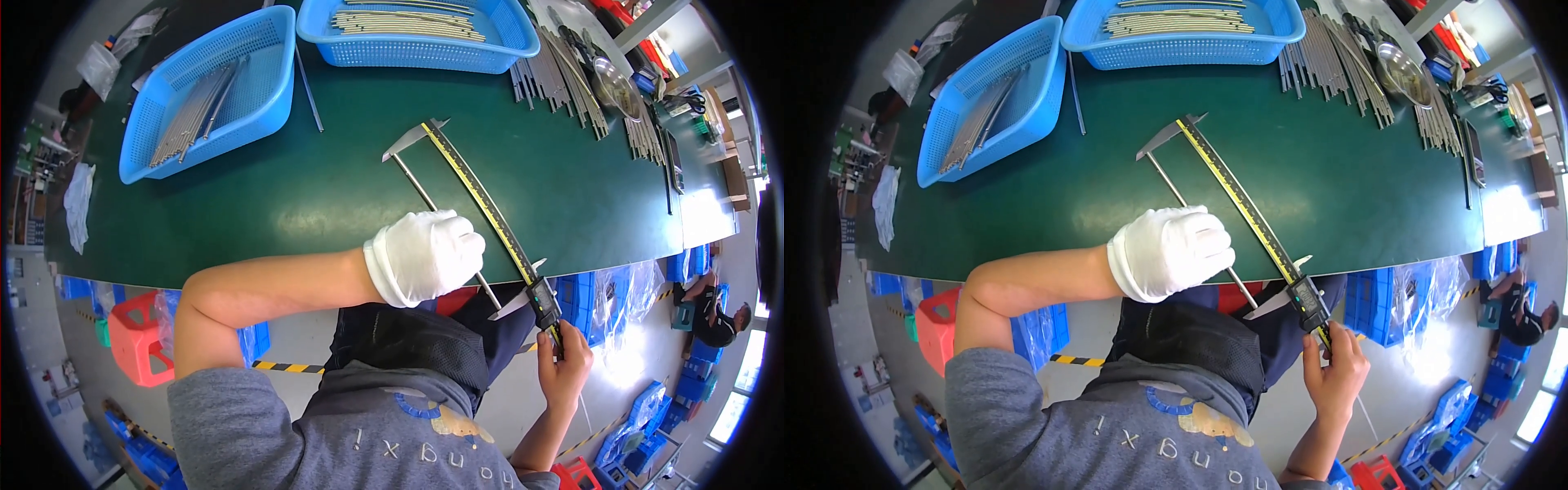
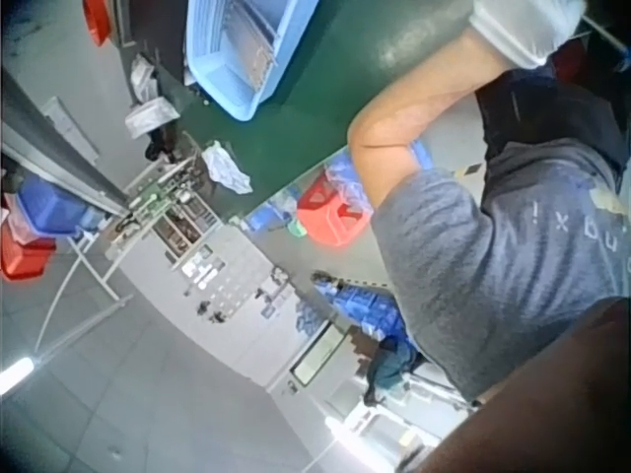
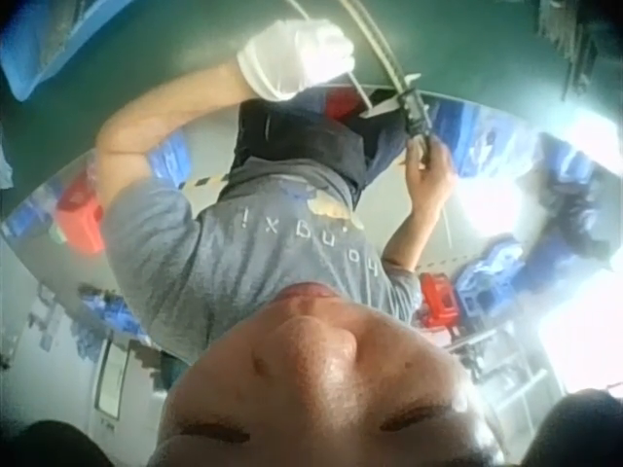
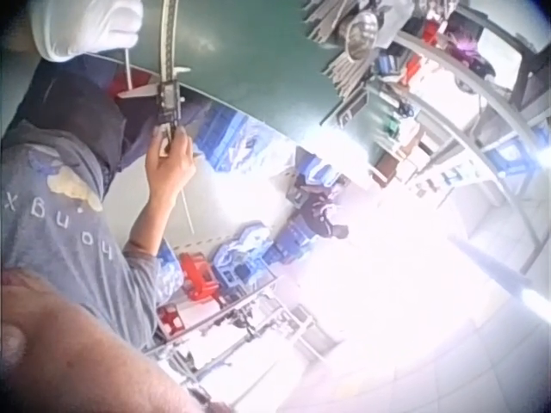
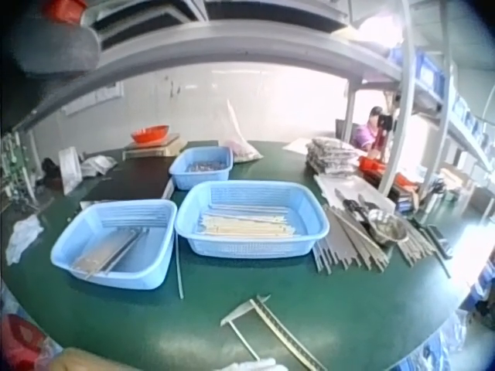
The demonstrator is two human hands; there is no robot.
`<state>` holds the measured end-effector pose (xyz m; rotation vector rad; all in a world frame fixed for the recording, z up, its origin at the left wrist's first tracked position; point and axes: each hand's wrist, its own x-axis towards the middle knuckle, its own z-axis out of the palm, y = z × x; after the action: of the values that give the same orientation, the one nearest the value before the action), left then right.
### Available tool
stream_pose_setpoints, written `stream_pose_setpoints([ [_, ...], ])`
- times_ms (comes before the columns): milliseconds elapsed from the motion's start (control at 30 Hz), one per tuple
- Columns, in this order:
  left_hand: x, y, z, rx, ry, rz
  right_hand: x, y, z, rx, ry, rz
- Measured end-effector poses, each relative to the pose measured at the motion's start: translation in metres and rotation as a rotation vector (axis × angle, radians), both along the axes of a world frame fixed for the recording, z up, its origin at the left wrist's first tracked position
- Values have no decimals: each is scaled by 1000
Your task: Use a digital caliper to measure the length of individual metal rods pulled from a bin.
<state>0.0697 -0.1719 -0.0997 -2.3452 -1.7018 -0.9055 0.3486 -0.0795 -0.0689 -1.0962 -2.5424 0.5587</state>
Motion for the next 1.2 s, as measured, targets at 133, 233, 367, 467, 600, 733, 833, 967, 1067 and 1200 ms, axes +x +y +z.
stream_pose_setpoints([
  [133,0,0,7,-14,-10,5,0,0,3,-15,-14,-10],
  [233,0,-3,9,-48,-29,8,-1,-1,4,-18,-10,-25],
  [367,-3,-2,12,-33,-43,-20,1,-1,5,-5,16,3],
  [467,-9,-1,17,-39,-15,-30,-2,0,7,10,13,2],
  [600,-15,-3,20,-42,-45,-35,-5,0,7,-24,32,14],
  [733,-15,-2,23,-75,-47,-47,-2,-1,4,2,38,-2],
  [833,-14,-2,23,-47,-39,-57,1,-2,2,5,30,-7],
  [967,-15,-1,26,-57,-16,-82,1,-3,3,23,13,-35],
  [1067,-18,-2,27,-109,1,-87,0,-3,1,46,-14,-39],
  [1200,-22,-3,27,-147,26,-125,-4,-4,1,37,-17,-39],
])
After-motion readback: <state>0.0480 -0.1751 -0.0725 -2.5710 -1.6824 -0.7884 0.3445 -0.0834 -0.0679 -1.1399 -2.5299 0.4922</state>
